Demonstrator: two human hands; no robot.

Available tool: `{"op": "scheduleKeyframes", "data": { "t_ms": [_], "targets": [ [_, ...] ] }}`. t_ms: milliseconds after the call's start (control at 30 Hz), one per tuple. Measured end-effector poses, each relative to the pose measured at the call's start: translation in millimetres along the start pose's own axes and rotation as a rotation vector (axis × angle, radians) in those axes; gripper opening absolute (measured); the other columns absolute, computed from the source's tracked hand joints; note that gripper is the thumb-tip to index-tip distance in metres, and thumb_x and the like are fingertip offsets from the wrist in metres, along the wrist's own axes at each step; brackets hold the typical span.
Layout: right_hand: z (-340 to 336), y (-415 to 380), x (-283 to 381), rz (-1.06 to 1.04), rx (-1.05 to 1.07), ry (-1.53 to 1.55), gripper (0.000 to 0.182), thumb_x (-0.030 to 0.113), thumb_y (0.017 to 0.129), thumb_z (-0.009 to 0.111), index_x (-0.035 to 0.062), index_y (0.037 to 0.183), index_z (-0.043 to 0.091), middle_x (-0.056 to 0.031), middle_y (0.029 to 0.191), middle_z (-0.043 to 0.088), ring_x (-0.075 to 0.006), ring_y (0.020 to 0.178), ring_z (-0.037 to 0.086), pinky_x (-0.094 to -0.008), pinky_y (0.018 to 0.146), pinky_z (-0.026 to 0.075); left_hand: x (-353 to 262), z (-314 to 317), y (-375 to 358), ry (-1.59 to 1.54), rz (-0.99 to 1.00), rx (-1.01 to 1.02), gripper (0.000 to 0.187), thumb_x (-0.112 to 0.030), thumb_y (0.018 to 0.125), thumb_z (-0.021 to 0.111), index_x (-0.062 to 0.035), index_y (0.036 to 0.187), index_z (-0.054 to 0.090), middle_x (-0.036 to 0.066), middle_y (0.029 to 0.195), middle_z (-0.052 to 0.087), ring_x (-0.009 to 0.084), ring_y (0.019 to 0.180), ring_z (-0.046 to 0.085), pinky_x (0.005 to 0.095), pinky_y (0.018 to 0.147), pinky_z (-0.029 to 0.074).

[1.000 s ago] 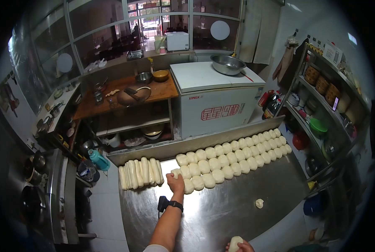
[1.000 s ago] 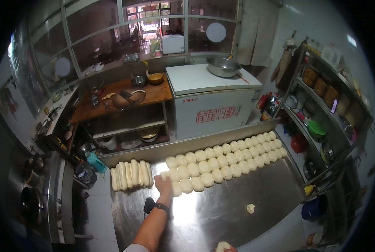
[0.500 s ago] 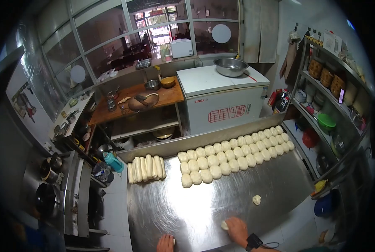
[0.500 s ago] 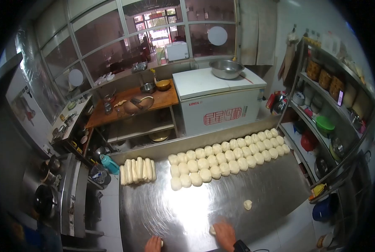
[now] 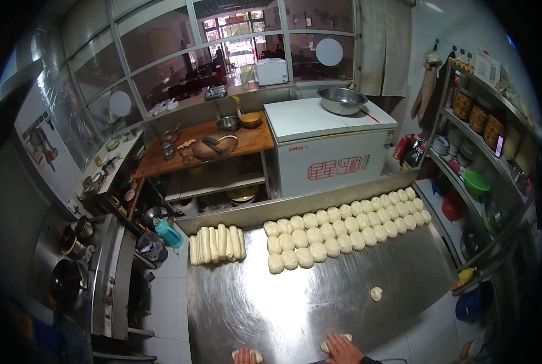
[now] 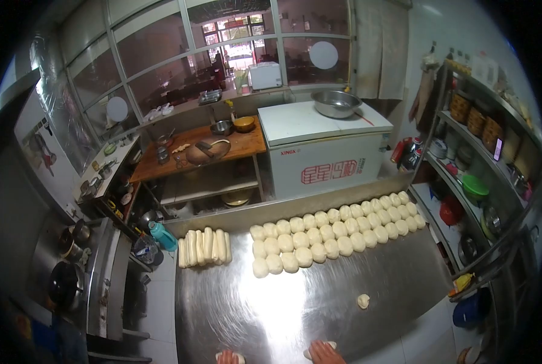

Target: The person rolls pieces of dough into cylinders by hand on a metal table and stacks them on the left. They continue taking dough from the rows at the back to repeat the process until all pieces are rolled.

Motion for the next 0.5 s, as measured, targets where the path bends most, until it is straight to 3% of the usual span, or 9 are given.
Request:
{"op": "scheduleKeyframes", "data": {
  "t_ms": [100,133,200,267,333,400,433,467,500],
  "targets": [
    [-11.2,57.1,-18.5,0.021,0.048,0.002,0.079,0.047,0.096,0.057,-0.011,0.148,0.04,-0.0308,0.156,0.039,-0.0403,0.149,0.033,-0.0536,0.124,0.022,8.1,-5.3,45.0,-0.138,-0.128,0.118,0.108,-0.052,0.079,0.072,0.0158,0.151,0.029,0.039,0.157,0.029,0.0535,0.149,0.023,0.0615,0.123,0.017],
    [-22.4,87.9,-28.5,0.055,-0.053,-0.026,0.077,0.044,0.096,0.059,-0.0107,0.147,0.04,-0.032,0.154,0.04,-0.0413,0.148,0.034,-0.0543,0.124,0.022,33.6,13.6,87.6,0.024,-0.033,0.216,0.107,-0.071,0.093,0.052,0.0195,0.146,0.036,0.041,0.153,0.034,0.0512,0.147,0.031,0.0583,0.124,0.017],
    [-52.8,158.5,-50.4,0.113,-0.244,-0.027,0.075,0.042,0.096,0.06,-0.0101,0.146,0.041,-0.0315,0.154,0.04,-0.0419,0.148,0.034,-0.0558,0.123,0.023,49.0,-13.1,152.4,0.027,-0.071,-0.076,0.102,-0.064,0.092,0.057,0.0171,0.148,0.035,0.04,0.156,0.032,0.0496,0.149,0.028,0.0561,0.125,0.016],
    [-61.2,173.0,-50.1,0.143,-0.324,0.004,0.074,0.042,0.097,0.058,-0.0097,0.146,0.041,-0.03,0.155,0.04,-0.0415,0.148,0.033,-0.0565,0.123,0.022,67.9,-16.6,199.3,-0.04,-0.048,-0.203,0.102,-0.068,0.093,0.051,0.0145,0.151,0.035,0.04,0.158,0.028,0.0497,0.15,0.026,0.0566,0.125,0.014],
    [-55.0,172.2,-36.7,0.049,-0.211,-0.03,0.071,0.041,0.098,0.055,-0.0086,0.147,0.041,-0.0268,0.156,0.041,-0.0409,0.148,0.034,-0.0572,0.122,0.022,55.4,-10.5,175.9,-0.022,0.016,-0.127,0.101,-0.067,0.093,0.052,0.0139,0.151,0.035,0.04,0.157,0.029,0.0497,0.15,0.026,0.0569,0.125,0.014],
    [-30.5,109.7,-10.8,-0.047,-0.131,-0.007,0.072,0.044,0.097,0.057,-0.0057,0.148,0.043,-0.0252,0.156,0.042,-0.0399,0.148,0.036,-0.0579,0.122,0.024,36.7,6.7,115.9,-0.11,0.06,-0.064,0.101,-0.067,0.093,0.052,0.0138,0.151,0.035,0.039,0.157,0.031,0.0494,0.15,0.027,0.0584,0.125,0.013],
    [-6.0,74.8,-0.2,-0.078,-0.03,-0.045,0.072,0.046,0.096,0.058,-0.0025,0.148,0.045,-0.025,0.156,0.043,-0.0388,0.147,0.038,-0.0591,0.121,0.025,20.9,28.1,64.5,-0.016,0.064,-0.06,0.104,-0.062,0.086,0.061,0.0145,0.151,0.033,0.04,0.157,0.03,0.0515,0.15,0.025,0.0603,0.124,0.015],
    [28.4,38.8,-0.5,-0.109,-0.049,0.012,0.079,0.05,0.094,0.06,-0.0068,0.147,0.044,-0.0269,0.155,0.042,-0.0428,0.147,0.036,-0.0594,0.121,0.024,6.6,39.9,31.9,0.08,0.069,-0.064,0.109,-0.057,0.079,0.071,0.0152,0.15,0.031,0.04,0.157,0.028,0.0537,0.149,0.023,0.0623,0.123,0.017],
    [24.1,40.9,-1.6,-0.11,-0.052,0.01,0.079,0.05,0.094,0.06,-0.0068,0.147,0.044,-0.0269,0.155,0.042,-0.0428,0.147,0.036,-0.0594,0.121,0.024,0.4,32.7,30.8,0.082,0.07,-0.068,0.109,-0.057,0.079,0.071,0.0152,0.15,0.031,0.04,0.157,0.028,0.0537,0.149,0.023,0.0623,0.123,0.017]
  ]
}}
Point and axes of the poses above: each hand's wrist, its own y-axis towards the middle knuckle, its own z-axis out of the palm, x = y × z, the point moved 7 cm from there along y, towards the middle knuckle
